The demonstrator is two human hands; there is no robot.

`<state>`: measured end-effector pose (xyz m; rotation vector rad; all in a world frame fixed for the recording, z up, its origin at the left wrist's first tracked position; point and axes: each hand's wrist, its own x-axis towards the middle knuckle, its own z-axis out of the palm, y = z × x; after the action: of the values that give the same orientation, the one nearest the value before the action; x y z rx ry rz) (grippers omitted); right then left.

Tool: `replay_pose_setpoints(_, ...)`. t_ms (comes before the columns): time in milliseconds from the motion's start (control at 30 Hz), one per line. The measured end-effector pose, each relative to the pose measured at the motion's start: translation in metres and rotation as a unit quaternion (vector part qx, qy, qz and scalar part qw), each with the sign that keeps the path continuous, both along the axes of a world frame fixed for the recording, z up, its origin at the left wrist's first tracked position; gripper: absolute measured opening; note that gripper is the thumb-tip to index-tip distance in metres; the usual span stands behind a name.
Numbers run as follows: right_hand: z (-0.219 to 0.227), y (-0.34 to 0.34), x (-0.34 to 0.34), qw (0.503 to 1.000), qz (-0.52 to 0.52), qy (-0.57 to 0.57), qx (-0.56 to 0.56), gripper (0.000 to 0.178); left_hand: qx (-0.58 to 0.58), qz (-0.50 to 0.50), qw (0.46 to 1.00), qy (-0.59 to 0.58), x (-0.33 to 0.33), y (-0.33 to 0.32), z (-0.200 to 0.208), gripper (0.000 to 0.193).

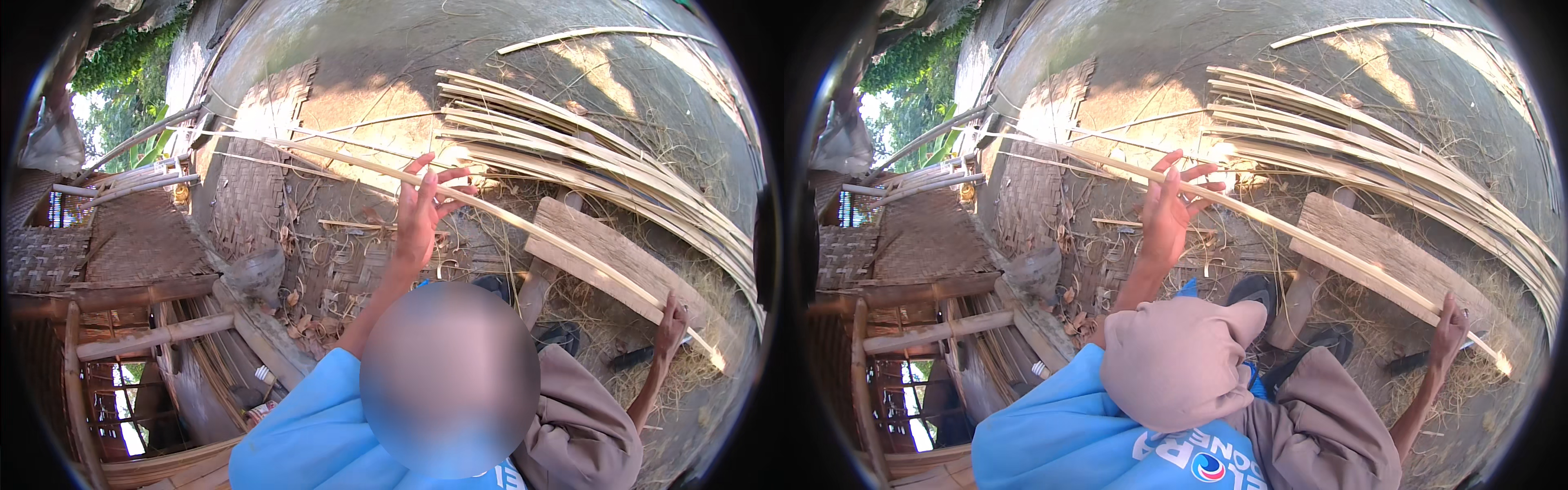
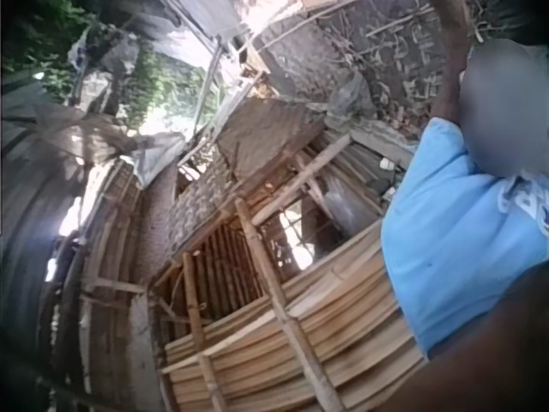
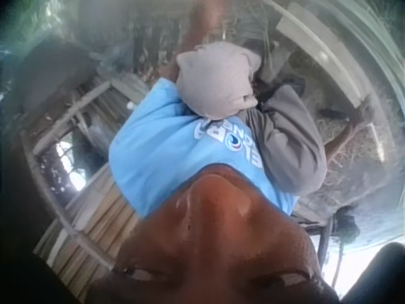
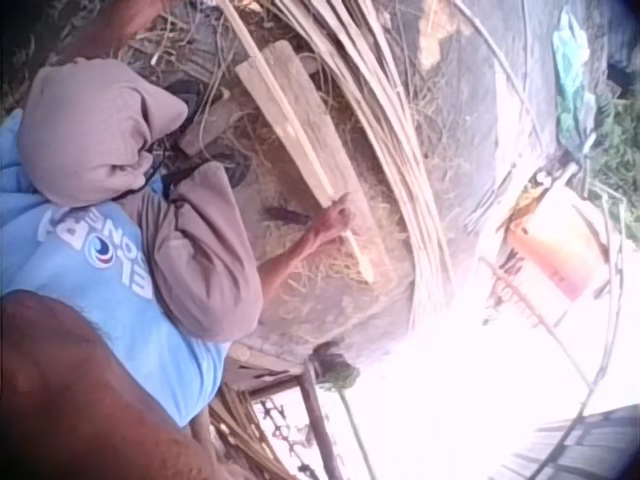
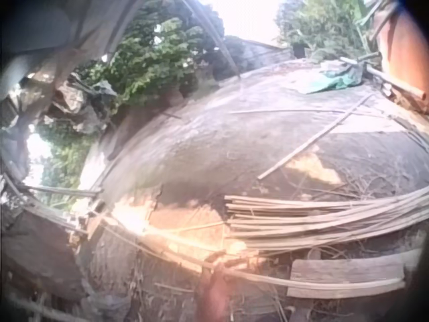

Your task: The person sits on the ground and uses a knife to split long bamboo strips into thinner slivers on a wooden board. The person repeatedly shaves the bamboo and places the finished slivers into a pile.

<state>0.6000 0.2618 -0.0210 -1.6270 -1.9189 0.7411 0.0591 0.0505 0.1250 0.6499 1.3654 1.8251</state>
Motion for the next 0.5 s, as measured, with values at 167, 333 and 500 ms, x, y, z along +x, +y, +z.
replay_pose_setpoints(167, 0.066, -0.099, -0.206, 0.968, 0.212, -0.137, 0.011, 0.035, -0.100, 0.029, 0.958, -0.269, -0.004, -0.049, -0.090, 0.058)
replay_pose_setpoints(333, 0.050, -0.145, -0.296, 0.919, 0.353, -0.101, -0.146, 0.030, -0.154, -0.084, 0.936, -0.306, 0.062, -0.053, -0.124, 0.044)
replay_pose_setpoints(500, 0.041, -0.161, -0.298, 0.871, 0.425, -0.056, -0.242, 0.043, -0.224, 0.005, 0.936, -0.271, 0.033, -0.079, -0.154, 0.023)
